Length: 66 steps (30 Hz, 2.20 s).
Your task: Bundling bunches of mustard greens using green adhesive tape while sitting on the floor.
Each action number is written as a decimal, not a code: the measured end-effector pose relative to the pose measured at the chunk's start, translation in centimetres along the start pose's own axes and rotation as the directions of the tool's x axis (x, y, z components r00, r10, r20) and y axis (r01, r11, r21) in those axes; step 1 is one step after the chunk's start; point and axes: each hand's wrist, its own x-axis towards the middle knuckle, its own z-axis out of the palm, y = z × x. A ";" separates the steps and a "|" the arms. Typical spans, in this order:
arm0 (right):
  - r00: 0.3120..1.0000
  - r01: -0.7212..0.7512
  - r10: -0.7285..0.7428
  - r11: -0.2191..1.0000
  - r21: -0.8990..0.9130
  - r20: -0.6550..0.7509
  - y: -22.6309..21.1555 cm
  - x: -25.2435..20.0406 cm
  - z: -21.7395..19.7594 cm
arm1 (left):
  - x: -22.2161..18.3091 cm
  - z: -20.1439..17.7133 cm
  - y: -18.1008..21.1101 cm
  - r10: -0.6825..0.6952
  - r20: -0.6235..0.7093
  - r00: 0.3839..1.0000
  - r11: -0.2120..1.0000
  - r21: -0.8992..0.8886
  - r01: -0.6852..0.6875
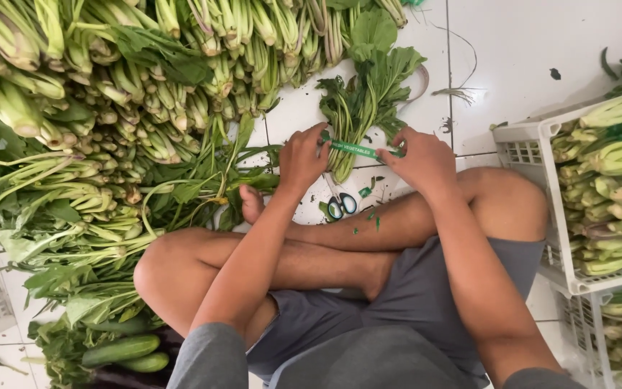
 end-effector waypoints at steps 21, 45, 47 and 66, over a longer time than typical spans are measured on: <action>1.000 0.019 -0.019 1.000 0.025 0.006 1.3 -0.3 -0.1 | -1.5 2.2 5.2 -0.189 0.060 0.980 0.969 0.170 0.177; 0.948 0.318 -0.299 0.904 0.286 -0.110 0.4 -3.4 -2.6 | 0.7 3.8 2.6 -0.474 0.323 0.819 0.669 -0.472 0.574; 0.931 0.364 -0.343 0.887 0.283 -0.123 0.5 -3.6 -2.4 | 0.9 5.2 0.4 -0.473 0.336 0.815 0.618 -0.533 0.578; 0.674 0.728 -0.631 0.655 0.201 -0.385 -0.3 -4.4 1.1 | -4.0 1.7 2.2 -0.373 0.480 0.794 0.072 -0.838 0.541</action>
